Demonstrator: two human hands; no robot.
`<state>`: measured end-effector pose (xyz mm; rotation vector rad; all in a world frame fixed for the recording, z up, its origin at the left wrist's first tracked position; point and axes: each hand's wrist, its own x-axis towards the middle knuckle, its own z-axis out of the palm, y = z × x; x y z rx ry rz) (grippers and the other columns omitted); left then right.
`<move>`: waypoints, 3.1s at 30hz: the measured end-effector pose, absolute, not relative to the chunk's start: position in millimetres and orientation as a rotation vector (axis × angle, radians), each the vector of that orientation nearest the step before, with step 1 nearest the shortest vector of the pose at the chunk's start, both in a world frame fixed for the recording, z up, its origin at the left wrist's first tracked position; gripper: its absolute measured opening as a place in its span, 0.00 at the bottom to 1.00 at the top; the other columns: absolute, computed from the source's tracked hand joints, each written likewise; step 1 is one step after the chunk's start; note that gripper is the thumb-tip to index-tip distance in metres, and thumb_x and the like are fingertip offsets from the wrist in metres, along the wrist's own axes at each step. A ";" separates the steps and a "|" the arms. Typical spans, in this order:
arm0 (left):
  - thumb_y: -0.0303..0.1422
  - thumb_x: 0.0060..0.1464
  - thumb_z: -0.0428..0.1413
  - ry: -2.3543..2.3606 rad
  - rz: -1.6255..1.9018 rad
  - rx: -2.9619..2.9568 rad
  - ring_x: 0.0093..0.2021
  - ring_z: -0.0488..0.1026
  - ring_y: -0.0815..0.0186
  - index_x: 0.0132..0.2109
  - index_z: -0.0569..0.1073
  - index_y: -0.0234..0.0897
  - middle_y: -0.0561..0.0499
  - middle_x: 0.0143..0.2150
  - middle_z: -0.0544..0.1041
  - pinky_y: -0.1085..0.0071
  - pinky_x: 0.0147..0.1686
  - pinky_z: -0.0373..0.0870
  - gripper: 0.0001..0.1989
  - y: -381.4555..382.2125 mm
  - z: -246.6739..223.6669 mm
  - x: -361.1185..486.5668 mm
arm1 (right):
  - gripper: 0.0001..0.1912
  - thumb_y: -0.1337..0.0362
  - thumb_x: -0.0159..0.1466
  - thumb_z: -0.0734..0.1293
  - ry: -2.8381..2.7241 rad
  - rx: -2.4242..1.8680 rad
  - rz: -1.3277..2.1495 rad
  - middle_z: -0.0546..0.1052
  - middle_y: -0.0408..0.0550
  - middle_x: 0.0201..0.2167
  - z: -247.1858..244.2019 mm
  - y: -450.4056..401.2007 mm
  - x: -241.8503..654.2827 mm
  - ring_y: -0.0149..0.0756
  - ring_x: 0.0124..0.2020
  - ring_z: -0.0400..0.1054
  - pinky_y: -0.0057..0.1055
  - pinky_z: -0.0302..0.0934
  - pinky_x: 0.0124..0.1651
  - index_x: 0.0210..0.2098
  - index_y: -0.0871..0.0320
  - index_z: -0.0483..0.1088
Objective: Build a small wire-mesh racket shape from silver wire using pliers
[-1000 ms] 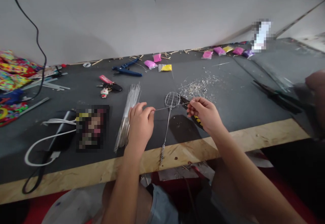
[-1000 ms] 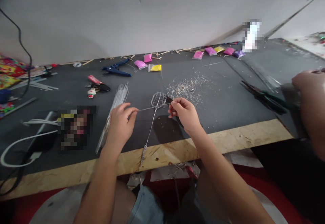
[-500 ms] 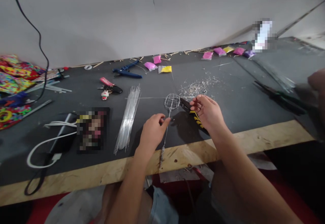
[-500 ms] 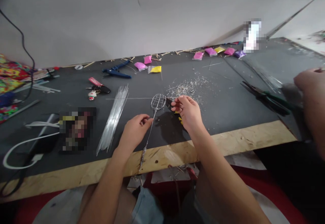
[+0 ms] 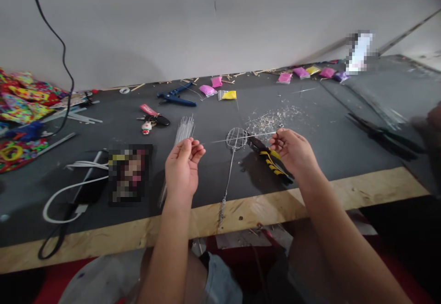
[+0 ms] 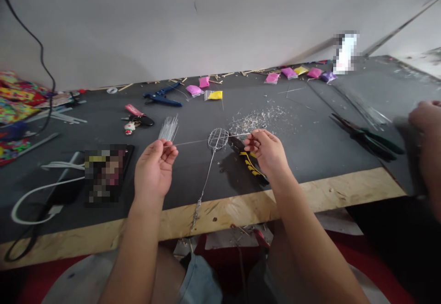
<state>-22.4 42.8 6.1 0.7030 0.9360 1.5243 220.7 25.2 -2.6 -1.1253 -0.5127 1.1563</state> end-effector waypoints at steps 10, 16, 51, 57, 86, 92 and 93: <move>0.29 0.48 0.60 0.859 1.435 0.533 0.37 0.74 0.72 0.31 0.74 0.34 0.51 0.33 0.77 0.75 0.45 0.71 0.03 43.1 1.6 -21.8 | 0.03 0.68 0.50 0.67 -0.478 -1.097 1.108 0.71 0.42 0.20 -3.6 29.9 229.8 0.25 0.21 0.67 0.19 0.65 0.20 0.23 0.60 0.68; 0.32 0.47 0.61 0.887 1.403 0.557 0.35 0.73 0.73 0.34 0.74 0.34 0.52 0.32 0.75 0.71 0.43 0.72 0.07 41.9 -0.2 -22.2 | 0.03 0.67 0.50 0.67 -0.513 -1.089 1.087 0.71 0.42 0.21 -4.6 30.4 233.9 0.26 0.22 0.68 0.19 0.65 0.21 0.24 0.59 0.67; 0.28 0.44 0.62 0.877 1.516 0.579 0.31 0.73 0.74 0.31 0.77 0.34 0.53 0.29 0.76 0.77 0.36 0.72 0.04 35.6 2.2 -8.7 | 0.08 0.60 0.54 0.68 -0.362 -0.894 1.236 0.71 0.39 0.21 5.0 29.8 230.5 0.27 0.25 0.70 0.22 0.67 0.26 0.25 0.57 0.66; 0.28 0.45 0.62 0.848 1.422 0.486 0.32 0.74 0.74 0.31 0.77 0.34 0.52 0.30 0.77 0.77 0.38 0.72 0.04 30.0 -0.7 -0.2 | 0.08 0.63 0.54 0.70 -0.708 -0.971 1.550 0.75 0.42 0.26 4.5 19.4 213.5 0.30 0.28 0.72 0.24 0.68 0.28 0.31 0.58 0.70; 0.39 0.46 0.60 1.143 1.116 1.034 0.34 0.71 0.67 0.41 0.74 0.35 0.47 0.35 0.76 0.71 0.33 0.67 0.16 25.2 -13.6 18.1 | 0.12 0.66 0.49 0.74 -0.675 -1.087 1.382 0.76 0.42 0.21 -8.9 16.7 190.9 0.29 0.25 0.72 0.27 0.69 0.34 0.23 0.59 0.65; 0.38 0.42 0.62 1.431 0.953 1.604 0.33 0.67 0.63 0.36 0.75 0.38 0.47 0.35 0.73 0.66 0.42 0.62 0.12 32.9 -22.3 15.7 | 0.12 0.64 0.48 0.74 -0.680 -1.143 1.311 0.76 0.43 0.21 -9.6 15.2 198.9 0.29 0.24 0.72 0.28 0.69 0.34 0.23 0.58 0.65; 0.38 0.42 0.62 1.424 0.937 1.632 0.33 0.67 0.62 0.35 0.75 0.38 0.47 0.35 0.72 0.65 0.44 0.61 0.12 33.2 -23.8 17.7 | 0.12 0.64 0.48 0.74 -0.687 -1.154 1.305 0.77 0.43 0.21 -9.5 14.5 199.1 0.30 0.24 0.72 0.28 0.69 0.33 0.23 0.58 0.65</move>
